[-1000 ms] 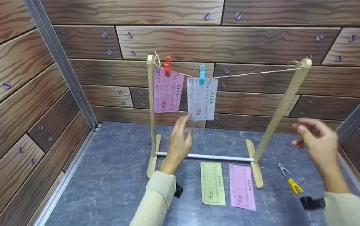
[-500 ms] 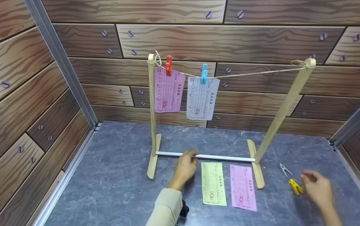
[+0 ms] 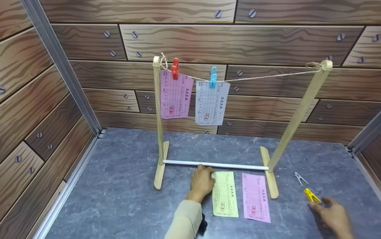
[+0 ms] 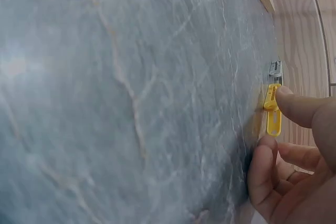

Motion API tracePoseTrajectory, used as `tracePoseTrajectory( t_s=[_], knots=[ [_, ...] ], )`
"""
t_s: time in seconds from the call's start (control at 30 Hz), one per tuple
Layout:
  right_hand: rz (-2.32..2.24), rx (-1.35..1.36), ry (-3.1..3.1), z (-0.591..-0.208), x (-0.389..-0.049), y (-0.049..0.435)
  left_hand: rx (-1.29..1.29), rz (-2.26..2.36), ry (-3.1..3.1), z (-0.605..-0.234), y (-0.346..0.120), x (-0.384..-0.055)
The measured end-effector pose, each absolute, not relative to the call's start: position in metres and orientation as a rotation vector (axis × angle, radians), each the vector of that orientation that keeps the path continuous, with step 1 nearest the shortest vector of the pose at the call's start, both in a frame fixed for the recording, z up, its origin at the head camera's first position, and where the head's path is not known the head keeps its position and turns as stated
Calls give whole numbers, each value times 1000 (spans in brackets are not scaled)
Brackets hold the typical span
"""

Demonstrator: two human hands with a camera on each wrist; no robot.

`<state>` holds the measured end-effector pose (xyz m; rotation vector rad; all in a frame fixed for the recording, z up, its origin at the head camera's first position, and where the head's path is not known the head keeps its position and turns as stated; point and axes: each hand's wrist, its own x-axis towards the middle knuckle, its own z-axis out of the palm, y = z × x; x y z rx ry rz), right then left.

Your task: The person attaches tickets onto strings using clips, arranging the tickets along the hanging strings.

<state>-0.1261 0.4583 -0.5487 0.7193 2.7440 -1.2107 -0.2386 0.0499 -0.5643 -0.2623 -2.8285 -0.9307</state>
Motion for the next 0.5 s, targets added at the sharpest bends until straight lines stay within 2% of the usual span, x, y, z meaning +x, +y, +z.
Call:
tracePoseTrajectory(
  t_s=[0.5],
  knots=[
    [-876,781,2812,-549,-134,452,-330,-1043,-2784,-566,42,-237]
  ],
)
